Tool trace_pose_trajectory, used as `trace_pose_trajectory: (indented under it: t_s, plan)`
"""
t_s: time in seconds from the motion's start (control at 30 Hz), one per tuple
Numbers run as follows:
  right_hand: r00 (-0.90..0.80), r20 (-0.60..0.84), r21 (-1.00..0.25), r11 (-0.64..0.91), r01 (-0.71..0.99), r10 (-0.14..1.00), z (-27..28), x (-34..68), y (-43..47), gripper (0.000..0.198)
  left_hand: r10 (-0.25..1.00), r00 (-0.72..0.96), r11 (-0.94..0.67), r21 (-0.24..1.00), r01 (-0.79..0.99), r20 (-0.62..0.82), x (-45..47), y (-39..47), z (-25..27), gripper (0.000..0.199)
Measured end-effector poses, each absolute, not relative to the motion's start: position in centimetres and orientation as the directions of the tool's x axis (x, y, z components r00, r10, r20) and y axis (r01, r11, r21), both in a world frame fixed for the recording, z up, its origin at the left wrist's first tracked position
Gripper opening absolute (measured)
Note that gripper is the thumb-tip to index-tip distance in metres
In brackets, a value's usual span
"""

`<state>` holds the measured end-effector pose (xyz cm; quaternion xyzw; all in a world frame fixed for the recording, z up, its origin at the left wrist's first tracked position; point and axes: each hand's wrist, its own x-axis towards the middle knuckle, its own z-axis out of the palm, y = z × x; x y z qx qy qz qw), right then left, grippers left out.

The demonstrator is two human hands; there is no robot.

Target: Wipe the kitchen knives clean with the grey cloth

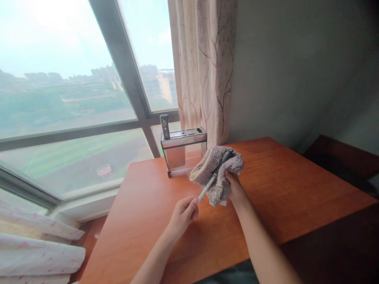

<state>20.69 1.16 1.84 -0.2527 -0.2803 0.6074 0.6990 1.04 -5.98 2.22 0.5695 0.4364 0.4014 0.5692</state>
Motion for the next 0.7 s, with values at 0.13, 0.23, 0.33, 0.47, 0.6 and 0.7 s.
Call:
trace_pose_trajectory:
  t_s: [0.13, 0.23, 0.33, 0.47, 0.6, 0.7]
  plan:
    - [0.100, 0.069, -0.683, 0.120, -0.721, 0.993, 1.70, 20.57, 1.24, 0.040, 0.935, 0.339, 0.119, 0.993, -0.017, -0.106, 1.19, -5.84, 2.34, 0.044]
    - [0.101, 0.073, -0.684, 0.124, -0.719, 0.992, 1.76, 20.50, 1.29, 0.039, 0.957, 0.279, 0.106, 0.992, -0.075, -0.081, 1.23, -5.63, 2.54, 0.040]
    - [0.099, 0.082, -0.689, 0.128, -0.714, 0.992, 1.91, 20.44, 1.31, 0.040, 0.975, 0.212, 0.084, 0.993, -0.080, -0.065, 1.30, -5.56, 2.81, 0.037]
    - [0.104, 0.076, -0.700, 0.128, -0.702, 0.992, 2.15, 20.40, 1.24, 0.040, 0.991, 0.129, 0.046, 0.999, -0.020, -0.043, 1.39, -5.67, 2.81, 0.033]
    - [0.107, 0.090, -0.703, 0.139, -0.698, 0.990, 2.35, 20.35, 1.20, 0.039, 0.995, 0.097, 0.014, 1.000, 0.010, -0.015, 1.40, -5.84, 2.60, 0.034]
    - [0.106, 0.082, -0.706, 0.132, -0.695, 0.991, 2.39, 20.31, 1.22, 0.039, 0.996, 0.093, -0.019, 0.999, 0.047, 0.015, 1.32, -5.91, 2.57, 0.035]
